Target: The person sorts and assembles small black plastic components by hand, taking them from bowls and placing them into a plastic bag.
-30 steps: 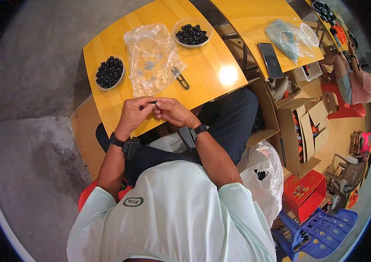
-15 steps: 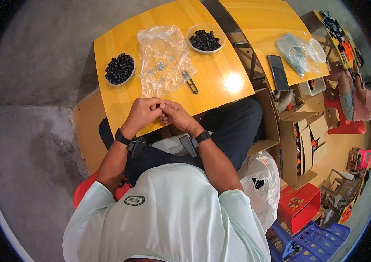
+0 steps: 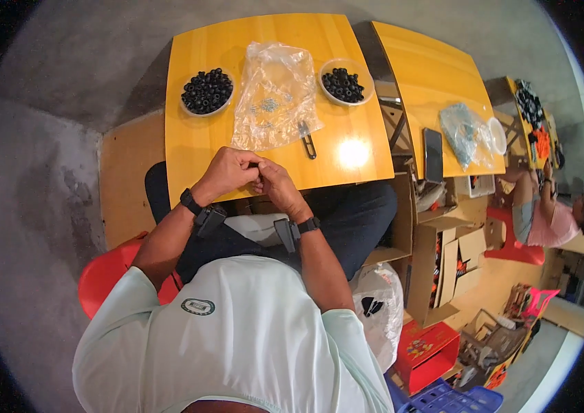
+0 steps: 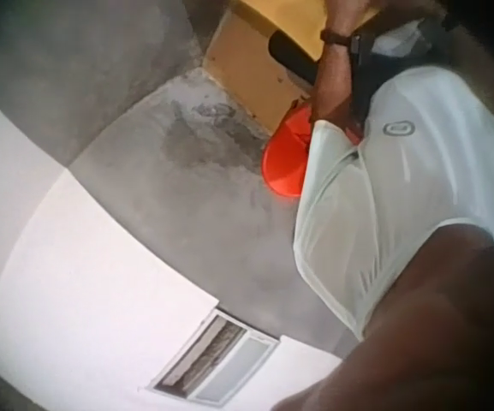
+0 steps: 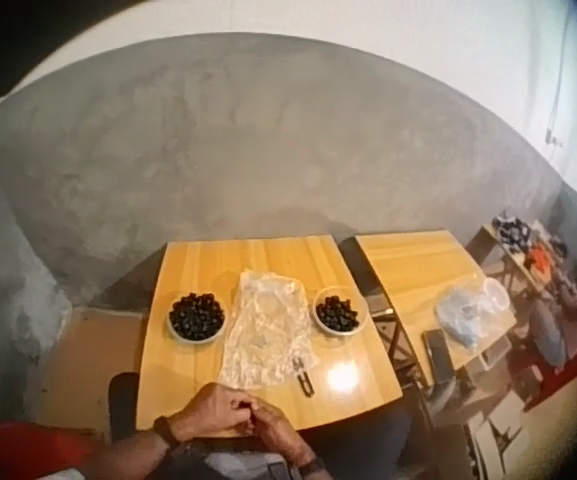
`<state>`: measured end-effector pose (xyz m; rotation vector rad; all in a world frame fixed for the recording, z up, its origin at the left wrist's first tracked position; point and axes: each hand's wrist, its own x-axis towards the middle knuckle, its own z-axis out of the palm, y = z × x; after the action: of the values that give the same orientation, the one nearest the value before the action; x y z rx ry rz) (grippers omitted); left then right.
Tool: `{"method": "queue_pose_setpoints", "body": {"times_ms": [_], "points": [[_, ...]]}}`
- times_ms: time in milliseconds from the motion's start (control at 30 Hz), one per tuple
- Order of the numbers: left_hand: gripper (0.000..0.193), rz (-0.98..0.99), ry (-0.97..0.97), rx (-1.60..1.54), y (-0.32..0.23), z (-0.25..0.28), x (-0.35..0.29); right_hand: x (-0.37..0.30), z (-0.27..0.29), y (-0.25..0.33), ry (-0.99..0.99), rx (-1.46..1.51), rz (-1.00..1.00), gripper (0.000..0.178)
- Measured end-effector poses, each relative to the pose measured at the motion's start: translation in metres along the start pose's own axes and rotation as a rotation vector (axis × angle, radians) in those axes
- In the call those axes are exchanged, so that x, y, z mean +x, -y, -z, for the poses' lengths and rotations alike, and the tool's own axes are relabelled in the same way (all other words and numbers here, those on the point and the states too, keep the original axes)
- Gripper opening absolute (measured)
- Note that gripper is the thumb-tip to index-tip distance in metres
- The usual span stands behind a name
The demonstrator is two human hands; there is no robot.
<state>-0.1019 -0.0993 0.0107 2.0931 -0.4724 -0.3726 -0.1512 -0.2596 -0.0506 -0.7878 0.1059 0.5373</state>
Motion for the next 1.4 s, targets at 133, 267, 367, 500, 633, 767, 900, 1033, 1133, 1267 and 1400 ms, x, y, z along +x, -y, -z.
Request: {"method": "queue_pose_setpoints", "body": {"times_ms": [133,267,367,500,633,767,900,1033,1133,1267,1400], "points": [[0.021,-0.043,-0.092,-0.060,0.013,-0.013,-0.005,0.002,0.000,-0.008,-0.046,-0.046,0.049,0.036],[0.020,-0.144,-0.274,0.054,0.015,-0.024,-0.013,-0.002,-0.009,-0.012,-0.152,-0.200,0.109,0.036],[0.018,-0.181,-0.330,0.080,0.010,-0.028,-0.021,-0.009,-0.010,-0.016,-0.197,-0.193,0.131,0.035],[0.020,-0.179,-0.308,-0.019,0.000,-0.024,-0.039,-0.021,-0.012,-0.020,-0.098,-0.205,0.182,0.036],[0.022,-0.142,-0.325,0.039,-0.023,-0.012,-0.057,-0.035,-0.030,-0.015,-0.026,-0.078,0.235,0.038],[0.022,-0.269,-0.425,0.219,-0.036,-0.008,-0.065,-0.047,-0.042,-0.005,-0.052,-0.239,0.269,0.041],[0.022,-0.429,-0.477,0.223,-0.050,-0.005,-0.073,-0.058,-0.048,0.000,0.092,0.024,0.277,0.041],[0.022,-0.528,-0.414,0.278,-0.063,0.002,-0.080,-0.071,-0.054,0.001,0.148,0.237,0.259,0.037],[0.021,-0.569,-0.388,0.257,-0.066,0.000,-0.084,-0.074,-0.048,-0.005,0.231,0.292,0.249,0.037],[0.021,-0.617,-0.353,0.219,-0.066,-0.001,-0.089,-0.082,-0.051,-0.008,0.273,0.282,0.264,0.039],[0.022,-0.633,-0.323,0.179,-0.069,-0.001,-0.092,-0.090,-0.056,-0.006,0.212,0.258,0.247,0.043]]}}
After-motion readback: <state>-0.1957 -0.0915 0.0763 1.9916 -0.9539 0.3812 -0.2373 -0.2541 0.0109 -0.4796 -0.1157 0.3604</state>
